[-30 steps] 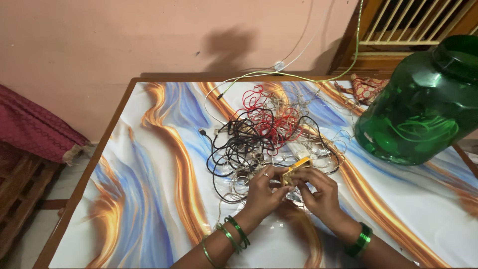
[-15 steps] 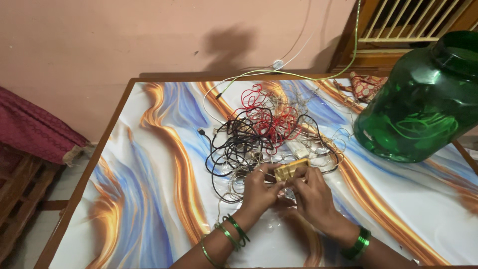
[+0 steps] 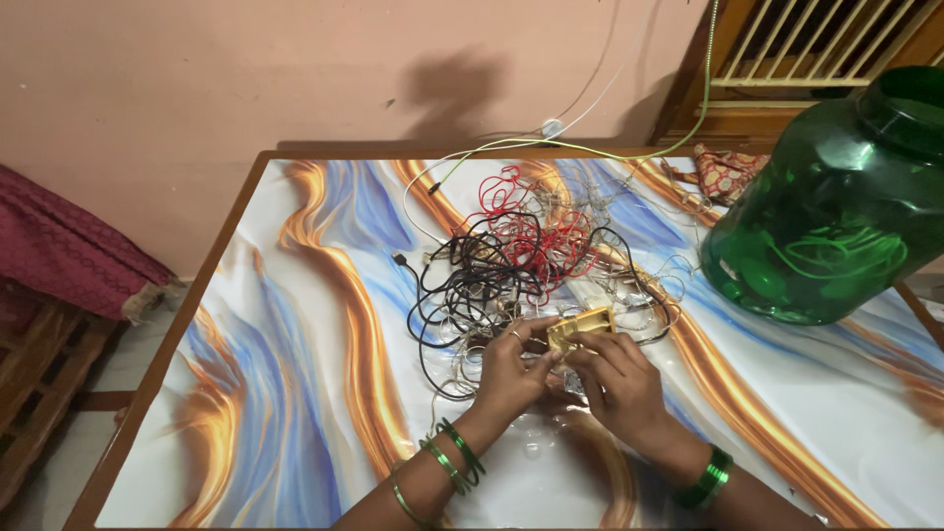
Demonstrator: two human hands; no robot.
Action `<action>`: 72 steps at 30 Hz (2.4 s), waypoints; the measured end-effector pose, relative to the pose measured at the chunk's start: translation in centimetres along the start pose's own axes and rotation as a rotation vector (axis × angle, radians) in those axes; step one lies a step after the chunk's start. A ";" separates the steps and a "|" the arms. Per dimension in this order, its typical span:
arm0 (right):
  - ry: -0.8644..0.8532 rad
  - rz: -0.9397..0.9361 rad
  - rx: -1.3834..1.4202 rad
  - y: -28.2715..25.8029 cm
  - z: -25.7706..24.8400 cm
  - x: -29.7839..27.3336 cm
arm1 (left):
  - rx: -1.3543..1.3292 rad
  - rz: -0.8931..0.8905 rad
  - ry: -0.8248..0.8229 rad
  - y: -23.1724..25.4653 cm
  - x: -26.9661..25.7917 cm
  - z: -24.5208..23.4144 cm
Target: The person untangles and separates a pile of mixed cables and cords on a table. They pick up individual cables, pull them apart, and place them back on the table, gradually reducing the tangle.
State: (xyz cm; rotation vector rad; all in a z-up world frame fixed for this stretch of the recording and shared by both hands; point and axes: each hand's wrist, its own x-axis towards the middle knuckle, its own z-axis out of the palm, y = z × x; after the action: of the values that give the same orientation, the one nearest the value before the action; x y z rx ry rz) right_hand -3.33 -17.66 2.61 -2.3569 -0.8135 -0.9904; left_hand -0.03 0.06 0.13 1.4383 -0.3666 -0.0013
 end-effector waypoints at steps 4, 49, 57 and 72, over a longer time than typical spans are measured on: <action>0.023 -0.010 -0.045 0.7 -0.2 -0.2 | 0.302 0.193 0.023 -0.4 -0.2 0.1; -0.068 0.165 -0.099 1.2 -1.4 0.5 | -0.230 -0.099 0.058 -4.2 1.4 -1.2; -0.341 0.129 0.113 3.4 -3.6 1.9 | -0.402 -0.108 -0.186 -2.7 0.9 -1.7; 0.116 0.196 -1.418 24.0 -23.1 12.9 | -0.027 0.142 0.047 -4.9 1.5 -5.2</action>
State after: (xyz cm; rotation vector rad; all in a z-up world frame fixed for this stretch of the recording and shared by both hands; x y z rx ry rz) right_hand 8.96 -44.50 22.81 -3.2494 0.4076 -1.9823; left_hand 3.72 4.03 -4.66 1.3805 -0.4279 0.1415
